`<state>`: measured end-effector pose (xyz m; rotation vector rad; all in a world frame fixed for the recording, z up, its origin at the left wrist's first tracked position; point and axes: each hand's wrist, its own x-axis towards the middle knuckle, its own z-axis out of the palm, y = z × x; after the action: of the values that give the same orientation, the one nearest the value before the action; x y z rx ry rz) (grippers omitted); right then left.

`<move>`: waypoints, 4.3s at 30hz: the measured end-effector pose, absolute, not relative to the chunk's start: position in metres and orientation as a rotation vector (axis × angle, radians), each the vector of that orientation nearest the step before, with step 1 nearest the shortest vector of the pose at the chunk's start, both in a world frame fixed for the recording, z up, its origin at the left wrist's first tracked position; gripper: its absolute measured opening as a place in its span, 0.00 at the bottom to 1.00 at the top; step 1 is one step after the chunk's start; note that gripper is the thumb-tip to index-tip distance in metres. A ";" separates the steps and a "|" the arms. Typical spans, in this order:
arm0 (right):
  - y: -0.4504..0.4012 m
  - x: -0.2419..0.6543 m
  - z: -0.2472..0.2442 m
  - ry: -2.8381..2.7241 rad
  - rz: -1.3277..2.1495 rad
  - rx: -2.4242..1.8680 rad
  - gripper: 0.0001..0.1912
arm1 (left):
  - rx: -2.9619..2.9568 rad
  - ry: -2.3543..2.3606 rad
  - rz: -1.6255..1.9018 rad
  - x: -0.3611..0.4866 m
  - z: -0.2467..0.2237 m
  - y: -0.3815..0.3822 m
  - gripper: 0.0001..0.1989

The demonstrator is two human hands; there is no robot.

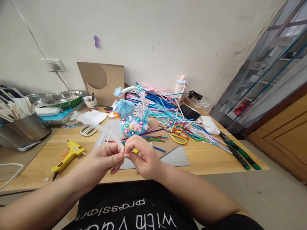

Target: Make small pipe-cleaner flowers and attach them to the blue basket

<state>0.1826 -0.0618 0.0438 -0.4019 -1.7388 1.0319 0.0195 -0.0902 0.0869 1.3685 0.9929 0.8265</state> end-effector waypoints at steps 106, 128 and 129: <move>0.041 0.339 -0.039 -2.132 0.129 -1.731 0.14 | 0.689 0.781 0.917 0.080 0.004 -0.009 0.11; -0.038 0.287 -0.008 -0.864 2.095 -0.585 0.36 | 0.575 0.660 0.981 0.075 0.010 -0.009 0.12; -0.044 0.282 -0.012 -0.855 2.151 -0.533 0.37 | 0.577 0.637 0.981 0.074 0.010 -0.009 0.12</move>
<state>0.2819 -0.0442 -0.0117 -0.5331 -0.8549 2.1513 0.0744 -0.0087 0.0103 0.5766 0.6369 0.9814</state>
